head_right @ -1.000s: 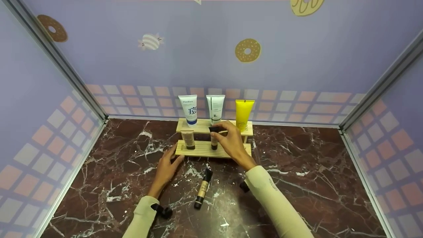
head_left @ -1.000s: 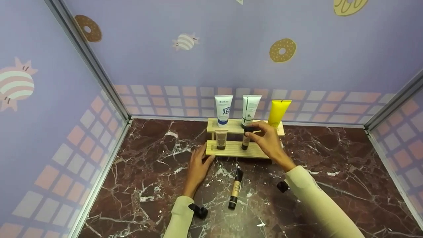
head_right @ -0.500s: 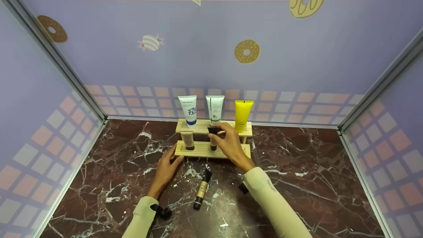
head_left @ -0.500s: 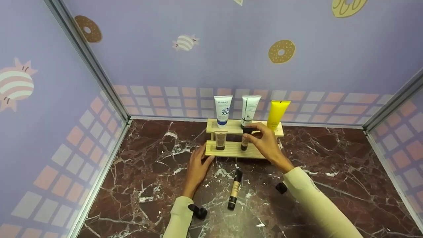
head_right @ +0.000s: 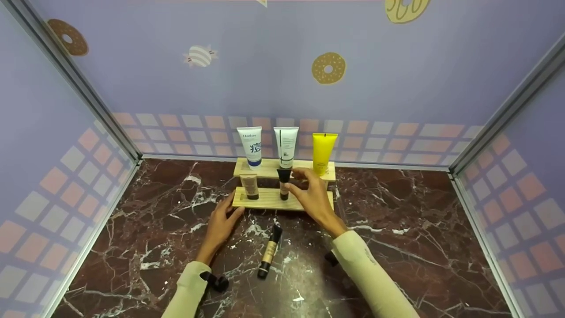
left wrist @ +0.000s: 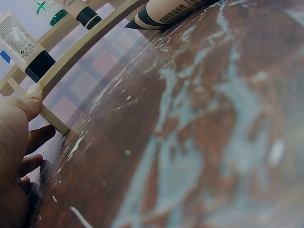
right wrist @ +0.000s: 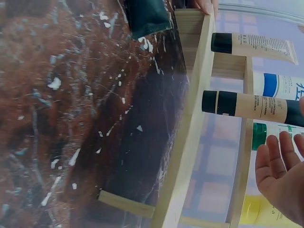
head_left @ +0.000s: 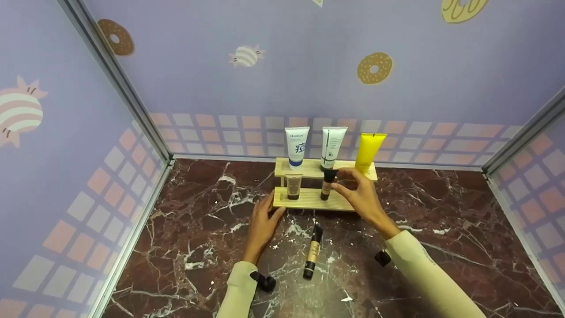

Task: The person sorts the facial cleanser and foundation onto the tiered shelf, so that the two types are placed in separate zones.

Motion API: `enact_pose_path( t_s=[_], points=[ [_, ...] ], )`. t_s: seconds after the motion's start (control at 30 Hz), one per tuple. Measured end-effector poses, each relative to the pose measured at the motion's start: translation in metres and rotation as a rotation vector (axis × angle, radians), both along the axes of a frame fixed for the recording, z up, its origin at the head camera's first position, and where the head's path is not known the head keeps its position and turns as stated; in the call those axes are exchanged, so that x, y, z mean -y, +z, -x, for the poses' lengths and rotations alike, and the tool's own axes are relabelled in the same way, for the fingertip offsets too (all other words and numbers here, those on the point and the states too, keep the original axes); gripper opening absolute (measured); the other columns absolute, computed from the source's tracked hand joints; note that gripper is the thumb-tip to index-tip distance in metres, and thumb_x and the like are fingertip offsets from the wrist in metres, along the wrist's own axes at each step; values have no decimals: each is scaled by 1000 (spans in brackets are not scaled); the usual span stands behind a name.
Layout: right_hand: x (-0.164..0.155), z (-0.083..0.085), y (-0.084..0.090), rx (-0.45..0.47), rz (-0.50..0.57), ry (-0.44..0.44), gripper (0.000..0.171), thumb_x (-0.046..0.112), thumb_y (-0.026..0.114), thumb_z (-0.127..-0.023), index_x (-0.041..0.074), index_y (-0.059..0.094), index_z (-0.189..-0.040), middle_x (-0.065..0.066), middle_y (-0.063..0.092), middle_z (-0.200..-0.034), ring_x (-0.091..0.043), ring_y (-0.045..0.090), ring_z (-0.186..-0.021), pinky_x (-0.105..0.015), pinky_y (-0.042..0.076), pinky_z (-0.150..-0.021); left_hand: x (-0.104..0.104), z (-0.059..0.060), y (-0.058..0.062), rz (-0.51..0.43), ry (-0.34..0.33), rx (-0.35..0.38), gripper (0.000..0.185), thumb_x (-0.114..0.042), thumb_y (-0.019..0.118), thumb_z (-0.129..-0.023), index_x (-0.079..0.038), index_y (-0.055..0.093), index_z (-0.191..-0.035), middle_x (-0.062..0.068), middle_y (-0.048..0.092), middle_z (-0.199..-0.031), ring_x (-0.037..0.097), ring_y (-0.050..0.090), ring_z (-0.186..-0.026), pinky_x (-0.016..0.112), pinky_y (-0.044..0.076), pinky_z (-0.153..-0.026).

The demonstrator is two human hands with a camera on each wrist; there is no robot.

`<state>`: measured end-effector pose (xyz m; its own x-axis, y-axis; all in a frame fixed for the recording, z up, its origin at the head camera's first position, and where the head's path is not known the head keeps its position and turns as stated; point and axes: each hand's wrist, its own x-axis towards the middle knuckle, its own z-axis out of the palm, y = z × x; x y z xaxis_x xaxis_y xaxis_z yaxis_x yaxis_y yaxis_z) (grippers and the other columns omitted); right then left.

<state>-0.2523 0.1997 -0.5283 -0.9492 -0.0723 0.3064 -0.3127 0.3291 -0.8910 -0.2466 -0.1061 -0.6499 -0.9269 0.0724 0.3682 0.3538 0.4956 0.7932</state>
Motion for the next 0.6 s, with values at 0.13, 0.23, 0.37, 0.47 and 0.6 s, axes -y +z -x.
enact_pose_path(
  t_s=[0.13, 0.23, 0.37, 0.47, 0.6],
  points=[
    [-5, -9, -5, -13, -3, -37, 41, 7, 86, -97, -5, 70, -132, -24, 75, -124, -43, 72, -112, -57, 59, -105, 0, 0, 0, 14, 10, 0, 69, -29, 74, -107, 7, 49, -161, 31, 55, -159, 45, 59, -144, 61, 19, -137],
    [-9, -17, -11, 15, 22, -43, 41, 6, 85, -96, -6, 70, -132, -26, 74, -127, -45, 71, -115, -59, 58, -107, 0, -1, -1, 22, 15, -2, 69, -30, 73, -107, 6, 50, -161, 32, 55, -158, 45, 64, -138, 61, 20, -136],
    [-13, -29, -20, 75, 48, -49, 41, 3, 84, -97, -8, 68, -133, -26, 71, -132, -44, 71, -118, -43, 63, -104, 0, -1, 0, 23, 12, -3, 69, -30, 73, -107, 7, 50, -161, 32, 55, -158, 45, 64, -138, 61, 20, -136],
    [-15, -37, -27, 109, 50, -52, 42, 2, 84, -97, -9, 68, -133, -25, 70, -132, -42, 72, -117, -29, 64, -99, 0, -1, 1, 21, 11, 0, 69, -30, 73, -107, 6, 50, -161, 31, 54, -159, 45, 61, -142, 61, 19, -136],
    [-15, -46, -39, 118, 57, -46, 38, 1, 84, -96, -9, 70, -130, -24, 71, -130, -41, 75, -113, -27, 64, -97, 0, -1, 1, 15, 11, 12, 70, -31, 73, -108, 5, 49, -162, 31, 53, -161, 46, 58, -145, 60, 18, -137]
  ],
)
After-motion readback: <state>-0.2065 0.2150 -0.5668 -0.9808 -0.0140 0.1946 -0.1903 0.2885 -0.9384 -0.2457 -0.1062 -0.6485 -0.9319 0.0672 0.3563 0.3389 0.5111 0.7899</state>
